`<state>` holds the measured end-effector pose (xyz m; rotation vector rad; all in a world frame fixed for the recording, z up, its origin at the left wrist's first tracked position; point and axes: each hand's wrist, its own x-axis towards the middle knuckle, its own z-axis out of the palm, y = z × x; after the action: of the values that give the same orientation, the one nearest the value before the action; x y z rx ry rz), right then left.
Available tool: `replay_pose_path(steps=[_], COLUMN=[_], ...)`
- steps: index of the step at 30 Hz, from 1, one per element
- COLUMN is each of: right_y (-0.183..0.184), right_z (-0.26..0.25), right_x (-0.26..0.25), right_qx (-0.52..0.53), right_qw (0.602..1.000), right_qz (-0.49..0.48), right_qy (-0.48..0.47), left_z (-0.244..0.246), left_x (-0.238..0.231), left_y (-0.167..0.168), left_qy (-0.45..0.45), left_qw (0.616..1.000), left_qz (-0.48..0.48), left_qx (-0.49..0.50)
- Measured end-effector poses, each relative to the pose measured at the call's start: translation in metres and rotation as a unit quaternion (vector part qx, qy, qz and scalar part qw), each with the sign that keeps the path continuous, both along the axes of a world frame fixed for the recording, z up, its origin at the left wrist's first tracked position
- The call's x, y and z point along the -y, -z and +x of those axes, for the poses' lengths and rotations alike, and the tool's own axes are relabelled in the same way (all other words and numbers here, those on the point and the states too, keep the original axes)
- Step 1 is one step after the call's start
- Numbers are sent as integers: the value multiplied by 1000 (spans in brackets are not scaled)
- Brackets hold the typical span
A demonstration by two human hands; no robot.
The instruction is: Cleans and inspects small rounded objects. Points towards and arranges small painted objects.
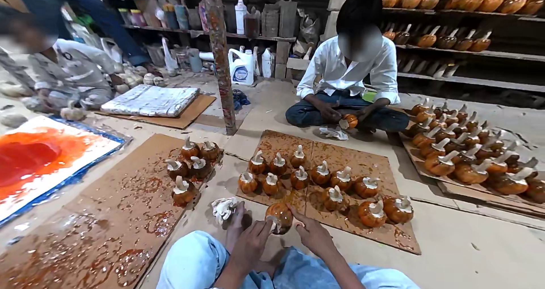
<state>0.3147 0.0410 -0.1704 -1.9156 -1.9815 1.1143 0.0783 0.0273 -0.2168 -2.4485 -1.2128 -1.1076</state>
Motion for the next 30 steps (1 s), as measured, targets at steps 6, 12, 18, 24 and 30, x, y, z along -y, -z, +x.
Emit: replay_pose_path(steps=[6, 12, 18, 24, 30], right_y=[12, -11, 2, -17, 27], right_z=[-8, -29, -46, -36, -19], right_x=[6, 22, 34, 26, 10], right_qx=[-56, 159, 200, 110, -228], right_qw=[998, 976, 957, 990, 974], right_qz=[-2, 100, 174, 83, -4], right_qy=[3, -112, -116, -31, 12], left_z=[0, 0, -2, -3, -3], left_x=[-2, -2, -2, -2, -3], left_y=[1, 5, 6, 8, 7], left_qy=[-16, -35, -48, -33, -55], left_qw=[999, 998, 989, 984, 975], left_qz=[-32, -52, -105, -65, -72], left_qx=[15, 30, 94, 162, 203])
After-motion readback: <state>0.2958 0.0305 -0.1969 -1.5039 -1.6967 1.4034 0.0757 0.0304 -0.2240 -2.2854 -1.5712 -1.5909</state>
